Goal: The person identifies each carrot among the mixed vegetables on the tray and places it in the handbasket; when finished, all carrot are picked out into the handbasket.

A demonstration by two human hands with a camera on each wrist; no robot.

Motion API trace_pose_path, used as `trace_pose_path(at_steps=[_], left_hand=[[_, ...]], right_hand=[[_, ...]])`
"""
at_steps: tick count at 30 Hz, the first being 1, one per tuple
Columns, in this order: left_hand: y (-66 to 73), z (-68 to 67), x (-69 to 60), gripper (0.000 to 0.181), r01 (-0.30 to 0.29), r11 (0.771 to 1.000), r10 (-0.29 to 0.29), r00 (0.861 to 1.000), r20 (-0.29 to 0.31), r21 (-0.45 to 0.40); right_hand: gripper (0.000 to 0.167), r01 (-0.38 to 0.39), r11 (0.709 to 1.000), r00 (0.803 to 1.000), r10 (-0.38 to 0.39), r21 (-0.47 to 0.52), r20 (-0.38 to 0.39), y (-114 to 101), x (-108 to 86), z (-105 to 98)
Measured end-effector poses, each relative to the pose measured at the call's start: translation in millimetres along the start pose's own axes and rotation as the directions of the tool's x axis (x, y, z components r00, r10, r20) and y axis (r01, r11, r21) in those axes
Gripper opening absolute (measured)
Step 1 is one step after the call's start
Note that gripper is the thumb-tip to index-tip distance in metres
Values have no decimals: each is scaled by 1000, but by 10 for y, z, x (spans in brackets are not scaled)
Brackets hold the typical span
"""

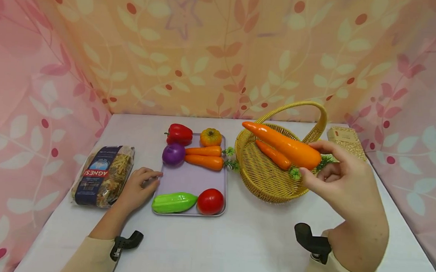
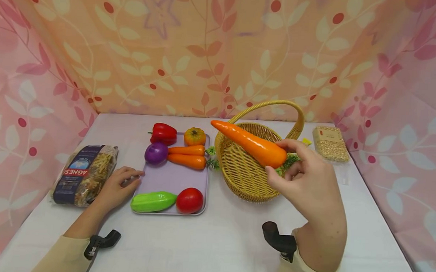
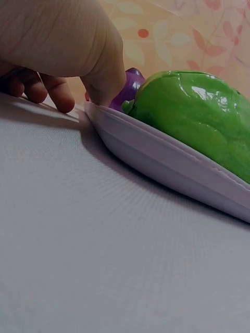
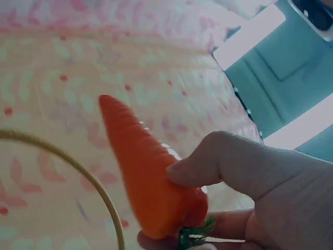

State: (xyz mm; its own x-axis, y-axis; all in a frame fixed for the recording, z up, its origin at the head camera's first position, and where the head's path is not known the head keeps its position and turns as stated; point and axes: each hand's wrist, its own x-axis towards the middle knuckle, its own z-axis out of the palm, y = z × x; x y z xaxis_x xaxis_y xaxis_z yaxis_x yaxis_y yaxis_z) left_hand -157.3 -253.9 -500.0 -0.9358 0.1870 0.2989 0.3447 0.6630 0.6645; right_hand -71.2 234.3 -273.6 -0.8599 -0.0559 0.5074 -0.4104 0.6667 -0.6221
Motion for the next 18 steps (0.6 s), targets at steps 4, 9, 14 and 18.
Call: trace_pose_path(at_steps=[4,9,14,18], left_hand=[[-4,4,-5,22,3,1000,-3,1000,3,2],[-3,1,-2,22,1,1000,-1,1000,4,3],[5,-9,-2,22,-14,1000,14,1000,-2,4],[8,-11,-9,22,-17,1000,17,1000,1,7]], right_hand=[[50,-182,976,981,189,-121,47,162,-8,-188],[53,-334,903,911,383,-269,152,429,112,-262],[60,-395,875,859,460,-281,226,776,320,-105],[64,-420,854,831,498,-306,249,1013,456,115]])
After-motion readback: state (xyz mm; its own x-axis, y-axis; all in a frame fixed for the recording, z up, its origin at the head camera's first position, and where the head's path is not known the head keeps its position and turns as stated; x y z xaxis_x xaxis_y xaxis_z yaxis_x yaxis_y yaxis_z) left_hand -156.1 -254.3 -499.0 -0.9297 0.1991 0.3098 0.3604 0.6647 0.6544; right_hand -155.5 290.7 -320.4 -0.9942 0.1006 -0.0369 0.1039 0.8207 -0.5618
